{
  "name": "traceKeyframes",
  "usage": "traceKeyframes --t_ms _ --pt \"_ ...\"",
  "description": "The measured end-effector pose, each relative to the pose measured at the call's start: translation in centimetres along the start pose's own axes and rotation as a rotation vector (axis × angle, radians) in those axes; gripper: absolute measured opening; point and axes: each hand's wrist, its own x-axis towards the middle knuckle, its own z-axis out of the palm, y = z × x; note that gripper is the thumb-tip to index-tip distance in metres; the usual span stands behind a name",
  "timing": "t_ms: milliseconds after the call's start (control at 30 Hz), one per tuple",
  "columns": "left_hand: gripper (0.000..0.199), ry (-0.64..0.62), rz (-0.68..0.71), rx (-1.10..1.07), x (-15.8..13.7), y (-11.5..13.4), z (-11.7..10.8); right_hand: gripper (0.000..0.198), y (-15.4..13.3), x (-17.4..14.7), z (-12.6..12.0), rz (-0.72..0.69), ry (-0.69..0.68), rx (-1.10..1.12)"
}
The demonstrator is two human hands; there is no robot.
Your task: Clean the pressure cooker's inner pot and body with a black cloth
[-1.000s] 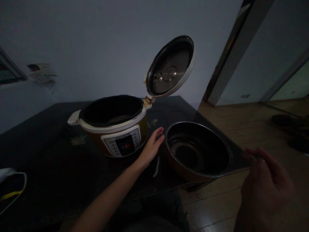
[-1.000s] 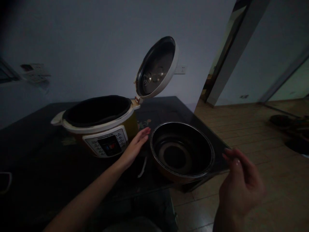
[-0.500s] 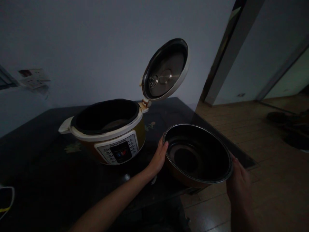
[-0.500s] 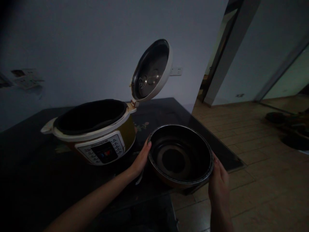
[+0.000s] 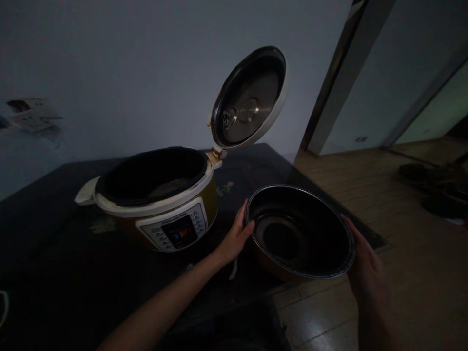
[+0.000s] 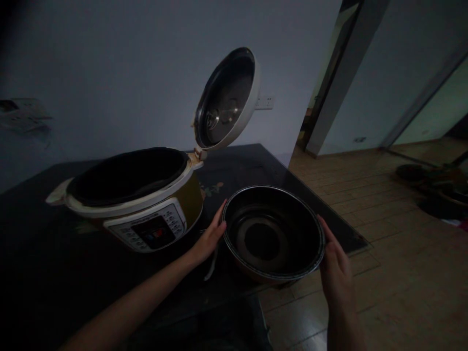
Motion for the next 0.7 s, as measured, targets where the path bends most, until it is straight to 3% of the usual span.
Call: traceKeyframes --t_ms 300,467,700 --pt "0.128 -0.216 0.095 -0.046 0.8 -0.8 -1.8 0.091 3.6 2.4 -3.3 -0.013 -0.271 -0.009" --pt "0.135 -0.238 0.072 -0.083 1.0 -0.4 -1.8 0.088 2.8 2.5 -3.1 -0.023 -0.242 -0.087" --pt "0.136 -0.218 0.086 -0.070 1.1 -0.3 -1.7 0.088 2.6 2.4 -3.2 0.014 -0.241 -0.028"
